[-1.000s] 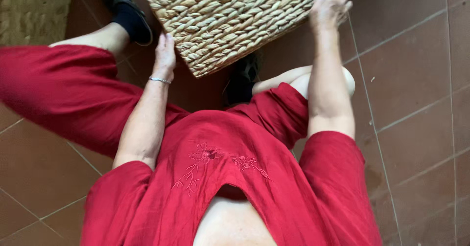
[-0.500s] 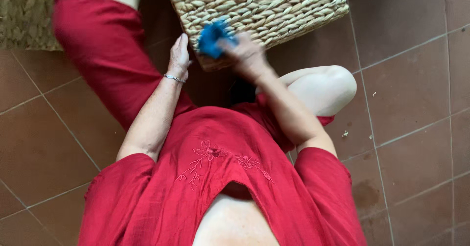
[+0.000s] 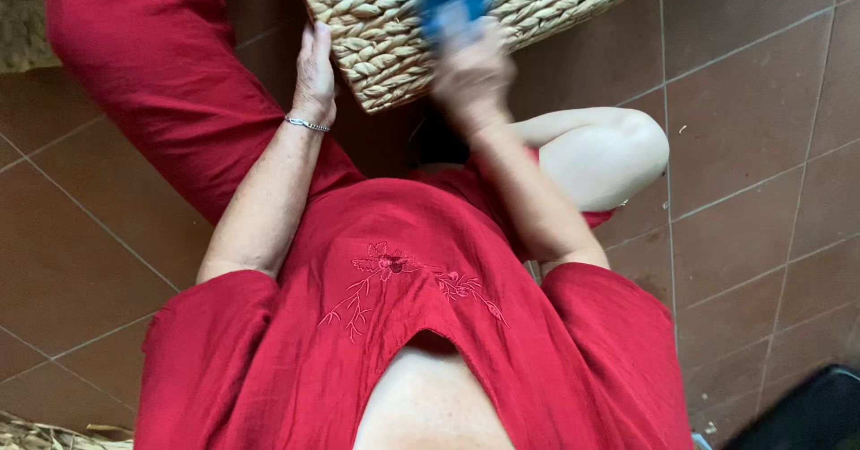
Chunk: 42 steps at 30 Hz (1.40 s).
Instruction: The person sits on the tiled floor and wipes woven water-hyacinth storage baskets with a blue cloth. They hold each basket on their lap, turn it to reach different sides, and wipe the woven surfaces and edges, moving to another basket afterward.
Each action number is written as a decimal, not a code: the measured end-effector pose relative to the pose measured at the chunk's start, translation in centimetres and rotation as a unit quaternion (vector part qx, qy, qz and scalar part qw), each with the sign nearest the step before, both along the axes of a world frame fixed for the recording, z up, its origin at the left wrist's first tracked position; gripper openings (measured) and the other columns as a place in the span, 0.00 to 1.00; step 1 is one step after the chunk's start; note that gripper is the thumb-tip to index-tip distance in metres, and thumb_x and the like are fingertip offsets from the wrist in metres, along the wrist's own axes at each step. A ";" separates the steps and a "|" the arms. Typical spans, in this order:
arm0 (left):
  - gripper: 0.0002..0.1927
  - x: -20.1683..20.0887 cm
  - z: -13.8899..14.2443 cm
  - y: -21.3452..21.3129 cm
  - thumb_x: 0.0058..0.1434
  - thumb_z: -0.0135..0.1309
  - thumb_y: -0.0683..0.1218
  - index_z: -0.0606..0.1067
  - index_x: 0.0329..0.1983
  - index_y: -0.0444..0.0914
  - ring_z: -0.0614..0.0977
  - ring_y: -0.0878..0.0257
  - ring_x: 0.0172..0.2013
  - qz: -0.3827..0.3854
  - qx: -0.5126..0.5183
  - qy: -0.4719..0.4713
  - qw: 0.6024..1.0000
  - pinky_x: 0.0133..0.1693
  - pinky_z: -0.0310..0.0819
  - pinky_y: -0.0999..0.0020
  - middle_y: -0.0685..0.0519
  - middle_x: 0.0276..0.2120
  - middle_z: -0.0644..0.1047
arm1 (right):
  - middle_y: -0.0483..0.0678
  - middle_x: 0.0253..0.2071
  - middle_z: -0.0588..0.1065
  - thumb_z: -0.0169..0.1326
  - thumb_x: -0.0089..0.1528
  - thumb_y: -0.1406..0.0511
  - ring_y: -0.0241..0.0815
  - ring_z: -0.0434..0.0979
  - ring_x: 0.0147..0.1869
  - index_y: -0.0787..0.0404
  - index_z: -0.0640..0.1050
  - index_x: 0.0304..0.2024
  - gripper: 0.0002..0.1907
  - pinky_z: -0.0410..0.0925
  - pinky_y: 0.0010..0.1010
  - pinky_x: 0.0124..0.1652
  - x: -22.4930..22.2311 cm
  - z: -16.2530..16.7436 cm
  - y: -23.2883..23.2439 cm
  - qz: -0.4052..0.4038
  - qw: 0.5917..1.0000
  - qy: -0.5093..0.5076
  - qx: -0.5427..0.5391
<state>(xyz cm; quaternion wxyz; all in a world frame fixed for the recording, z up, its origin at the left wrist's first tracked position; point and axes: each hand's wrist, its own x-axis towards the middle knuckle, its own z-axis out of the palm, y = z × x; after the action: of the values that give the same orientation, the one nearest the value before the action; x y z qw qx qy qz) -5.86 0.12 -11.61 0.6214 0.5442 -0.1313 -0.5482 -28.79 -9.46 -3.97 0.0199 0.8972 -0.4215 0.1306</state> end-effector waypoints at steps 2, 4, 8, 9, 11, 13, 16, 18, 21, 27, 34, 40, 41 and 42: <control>0.28 0.2 0.1 0.1 0.75 0.43 0.57 0.65 0.71 0.36 0.74 0.58 0.61 0.008 0.040 -0.016 0.999 0.64 0.66 0.64 0.48 0.63 0.74 | 0.53 0.43 0.72 0.56 0.58 0.67 0.54 0.74 0.45 0.48 0.73 0.64 0.30 0.70 0.43 0.35 2.7 0.9 5.0 0.109 0.990 -0.040 0.086; 0.28 0.2 0.2 0.1 0.75 0.45 0.57 0.66 0.71 0.36 0.74 0.59 0.61 0.012 0.050 -0.017 0.999 0.64 0.66 0.64 0.49 0.62 0.74 | 0.50 0.44 0.72 0.56 0.59 0.68 0.53 0.74 0.46 0.45 0.73 0.64 0.30 0.70 0.41 0.37 3.6 1.2 7.4 0.169 0.973 -0.088 0.131; 0.27 0.3 0.2 0.4 0.74 0.47 0.55 0.66 0.70 0.36 0.74 0.59 0.62 0.015 0.029 0.015 0.999 0.65 0.65 0.64 0.49 0.63 0.74 | 0.48 0.42 0.74 0.57 0.58 0.69 0.52 0.73 0.43 0.42 0.73 0.64 0.31 0.70 0.43 0.39 -0.9 0.0 3.5 0.175 0.971 -0.062 0.150; 0.27 0.2 0.1 0.5 0.74 0.47 0.55 0.66 0.69 0.35 0.74 0.58 0.62 0.016 0.025 0.026 0.999 0.65 0.65 0.63 0.49 0.62 0.74 | 0.47 0.49 0.76 0.56 0.58 0.71 0.51 0.74 0.46 0.43 0.72 0.67 0.34 0.71 0.41 0.43 -2.6 -0.5 1.5 0.155 0.984 -0.038 0.082; 0.27 0.1 0.0 0.5 0.74 0.47 0.55 0.66 0.69 0.35 0.75 0.58 0.61 0.020 0.026 0.023 0.999 0.64 0.67 0.62 0.49 0.62 0.75 | 0.56 0.47 0.75 0.58 0.59 0.69 0.55 0.74 0.44 0.44 0.73 0.68 0.33 0.71 0.42 0.44 -6.1 -1.1 -3.3 0.049 0.998 0.012 -0.032; 0.27 0.0 0.0 0.4 0.74 0.46 0.55 0.66 0.70 0.35 0.74 0.58 0.61 0.024 0.024 0.014 0.999 0.64 0.66 0.62 0.49 0.62 0.75 | 0.61 0.49 0.75 0.60 0.57 0.63 0.61 0.75 0.47 0.48 0.73 0.65 0.32 0.72 0.40 0.42 -9.1 -1.1 -7.3 -0.045 0.998 -0.017 -0.045; 0.27 -0.2 0.2 0.1 0.75 0.45 0.55 0.66 0.70 0.35 0.73 0.59 0.63 0.022 0.022 -0.001 1.000 0.66 0.64 0.63 0.50 0.63 0.74 | 0.57 0.48 0.75 0.66 0.63 0.60 0.56 0.77 0.50 0.47 0.77 0.61 0.24 0.72 0.42 0.47 -11.7 -0.2 -9.8 -0.157 0.986 -0.049 -0.003; 0.27 -0.1 0.3 0.0 0.76 0.44 0.55 0.65 0.71 0.36 0.72 0.61 0.64 0.017 0.011 -0.009 1.000 0.66 0.64 0.64 0.51 0.65 0.72 | 0.55 0.53 0.78 0.64 0.68 0.62 0.51 0.80 0.55 0.53 0.77 0.62 0.20 0.74 0.41 0.53 -12.1 0.6 -9.7 -0.120 0.945 -0.246 0.179; 0.27 0.0 0.5 0.0 0.76 0.43 0.56 0.65 0.71 0.36 0.72 0.60 0.64 0.019 0.012 -0.003 1.000 0.66 0.63 0.64 0.51 0.65 0.72 | 0.52 0.56 0.78 0.61 0.71 0.63 0.43 0.79 0.59 0.56 0.73 0.65 0.21 0.74 0.37 0.58 -11.3 1.2 -8.3 -0.089 0.748 -0.488 0.441; 0.29 -0.1 0.8 -0.2 0.75 0.44 0.57 0.64 0.71 0.35 0.73 0.60 0.64 0.020 0.024 0.006 1.000 0.66 0.64 0.64 0.50 0.65 0.72 | 0.54 0.57 0.73 0.62 0.70 0.61 0.51 0.77 0.59 0.50 0.69 0.68 0.26 0.74 0.41 0.58 -8.9 0.4 -6.5 -0.160 0.924 -0.256 0.233; 0.30 -0.5 1.2 -0.3 0.75 0.43 0.58 0.64 0.71 0.35 0.71 0.60 0.65 0.023 0.017 -0.004 1.000 0.67 0.62 0.64 0.50 0.66 0.71 | 0.61 0.62 0.66 0.71 0.58 0.49 0.66 0.68 0.59 0.47 0.63 0.71 0.44 0.70 0.50 0.51 -7.7 -0.5 -5.1 -0.098 0.987 -0.089 0.095; 0.28 -0.5 0.9 -0.5 0.74 0.43 0.58 0.67 0.69 0.35 0.72 0.60 0.63 0.037 0.067 -0.055 0.996 0.66 0.62 0.65 0.49 0.64 0.73 | 0.70 0.61 0.68 0.56 0.59 0.64 0.75 0.70 0.58 0.55 0.64 0.71 0.37 0.72 0.42 0.33 -3.4 -0.1 -1.7 -0.088 0.992 0.087 -0.021; 0.28 -0.5 0.8 -0.5 0.74 0.43 0.58 0.67 0.68 0.35 0.72 0.60 0.63 0.040 0.070 -0.057 0.995 0.66 0.62 0.65 0.49 0.64 0.73 | 0.66 0.59 0.70 0.56 0.57 0.65 0.70 0.71 0.57 0.52 0.66 0.70 0.37 0.73 0.45 0.38 -2.4 0.1 -0.5 -0.042 0.997 0.061 -0.002; 0.28 -0.5 0.7 -0.5 0.74 0.44 0.58 0.68 0.68 0.35 0.72 0.60 0.64 0.042 0.075 -0.058 0.995 0.66 0.62 0.65 0.49 0.64 0.73 | 0.62 0.57 0.71 0.55 0.55 0.66 0.65 0.73 0.56 0.49 0.67 0.69 0.36 0.74 0.48 0.43 -1.3 0.3 1.6 0.004 0.999 0.037 0.020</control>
<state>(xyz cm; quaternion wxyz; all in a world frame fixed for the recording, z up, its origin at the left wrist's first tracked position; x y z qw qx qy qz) -6.39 -0.35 -10.91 0.5927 0.6254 -0.1024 -0.4972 -30.11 -7.82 -3.64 0.0171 0.9031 -0.4198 0.0891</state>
